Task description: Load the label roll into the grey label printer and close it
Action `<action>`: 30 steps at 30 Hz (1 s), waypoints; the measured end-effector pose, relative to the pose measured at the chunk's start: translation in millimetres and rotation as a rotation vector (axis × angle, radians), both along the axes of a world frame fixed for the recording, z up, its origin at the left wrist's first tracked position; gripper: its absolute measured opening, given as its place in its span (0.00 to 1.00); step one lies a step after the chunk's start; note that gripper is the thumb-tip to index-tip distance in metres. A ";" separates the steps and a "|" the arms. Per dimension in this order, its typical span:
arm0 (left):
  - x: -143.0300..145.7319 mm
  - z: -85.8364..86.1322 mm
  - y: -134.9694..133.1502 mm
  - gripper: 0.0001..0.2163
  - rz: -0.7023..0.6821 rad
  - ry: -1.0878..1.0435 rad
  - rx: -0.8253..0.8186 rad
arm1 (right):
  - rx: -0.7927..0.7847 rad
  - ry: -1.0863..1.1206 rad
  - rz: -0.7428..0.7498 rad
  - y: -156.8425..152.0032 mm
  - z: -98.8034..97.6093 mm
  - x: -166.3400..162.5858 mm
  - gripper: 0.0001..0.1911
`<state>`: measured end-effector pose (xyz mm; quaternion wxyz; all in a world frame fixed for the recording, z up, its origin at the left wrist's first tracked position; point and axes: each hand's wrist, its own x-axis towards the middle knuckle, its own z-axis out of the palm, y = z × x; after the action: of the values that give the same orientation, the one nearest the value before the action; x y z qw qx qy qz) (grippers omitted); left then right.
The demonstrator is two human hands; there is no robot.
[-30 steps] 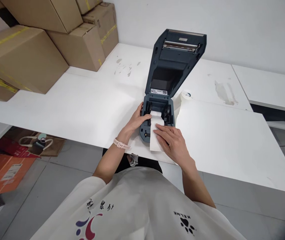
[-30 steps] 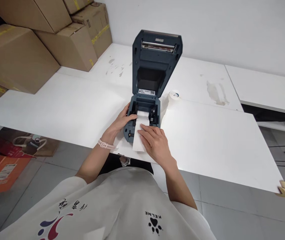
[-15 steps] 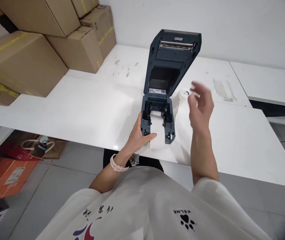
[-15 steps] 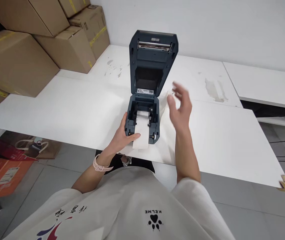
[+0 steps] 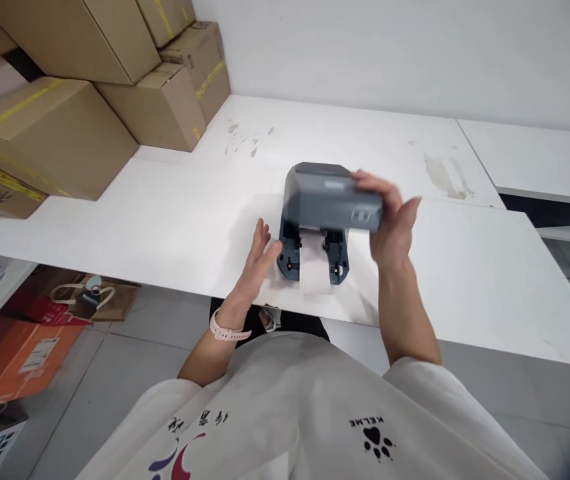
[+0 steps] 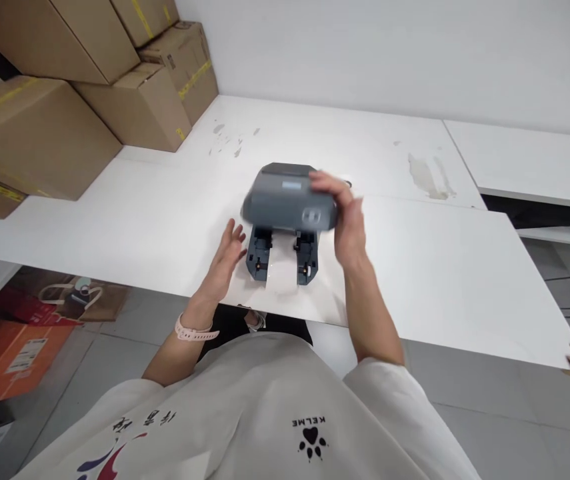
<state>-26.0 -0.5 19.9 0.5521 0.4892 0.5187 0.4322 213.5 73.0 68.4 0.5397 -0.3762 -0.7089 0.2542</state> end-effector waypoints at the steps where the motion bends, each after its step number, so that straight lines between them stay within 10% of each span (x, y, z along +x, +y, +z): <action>1: 1.0 2.8 2.1 0.40 0.016 -0.006 0.021 | 0.001 -0.065 -0.009 -19.3 -11.0 -0.5 0.37; 5: 16.6 8.4 9.7 0.46 0.003 -0.015 0.004 | -0.018 -0.262 -0.062 -60.0 -44.4 -7.6 0.22; 16: 33.5 3.7 9.8 0.44 0.008 -0.037 0.073 | 0.020 -0.214 -0.162 -59.6 -63.2 -18.5 0.21; 22: 38.8 -21.9 -51.2 0.19 0.467 0.201 0.123 | 0.007 -0.225 -0.200 -61.6 -64.9 -20.8 0.21; 30: 52.8 -20.1 -55.3 0.22 -0.043 -0.210 -0.299 | -0.006 -0.182 -0.209 -64.2 -60.8 -21.8 0.18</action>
<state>26.9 -55.8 -0.1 0.6789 0.3649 0.5060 0.3870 191.7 8.8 7.6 0.4955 -0.4714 -0.7110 0.1635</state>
